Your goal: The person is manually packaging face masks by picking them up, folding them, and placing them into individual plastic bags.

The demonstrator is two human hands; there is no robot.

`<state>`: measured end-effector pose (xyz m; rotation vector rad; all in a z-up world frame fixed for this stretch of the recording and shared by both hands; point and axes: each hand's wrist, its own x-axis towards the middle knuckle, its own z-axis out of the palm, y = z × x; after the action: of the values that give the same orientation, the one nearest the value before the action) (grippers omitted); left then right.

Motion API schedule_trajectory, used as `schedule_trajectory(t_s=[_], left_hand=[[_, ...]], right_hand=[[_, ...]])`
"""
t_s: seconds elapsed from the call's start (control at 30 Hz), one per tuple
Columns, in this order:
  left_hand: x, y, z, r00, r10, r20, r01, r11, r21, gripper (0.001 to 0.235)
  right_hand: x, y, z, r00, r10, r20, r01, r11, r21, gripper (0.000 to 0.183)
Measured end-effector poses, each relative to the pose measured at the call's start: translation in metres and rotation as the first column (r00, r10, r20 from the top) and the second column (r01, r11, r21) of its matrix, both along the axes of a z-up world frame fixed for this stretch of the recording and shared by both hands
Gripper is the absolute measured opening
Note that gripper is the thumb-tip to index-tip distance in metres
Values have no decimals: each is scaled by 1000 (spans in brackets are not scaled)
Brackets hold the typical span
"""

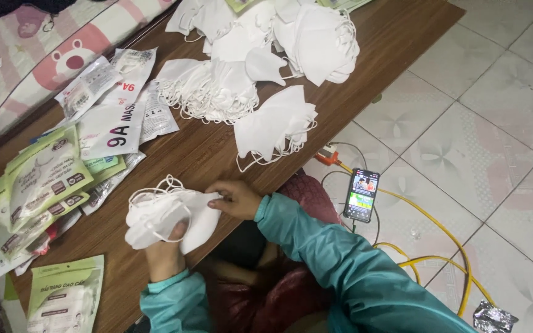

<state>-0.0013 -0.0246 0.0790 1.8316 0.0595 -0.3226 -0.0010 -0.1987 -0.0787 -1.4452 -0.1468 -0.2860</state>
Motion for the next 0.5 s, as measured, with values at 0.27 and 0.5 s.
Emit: schedule_trajectory(t_s=[0.27,0.5], left_hand=[[14,-4,-41,906,321,-276,-421,750,-511,40],[21,4,-50,890,25,-455,-411,475,-778,48]], right_hand=[[-1,-7,3,999,-43,-29,43,999,4,42],[-2,-3,5,989,-10,-148,31,990,136,33]])
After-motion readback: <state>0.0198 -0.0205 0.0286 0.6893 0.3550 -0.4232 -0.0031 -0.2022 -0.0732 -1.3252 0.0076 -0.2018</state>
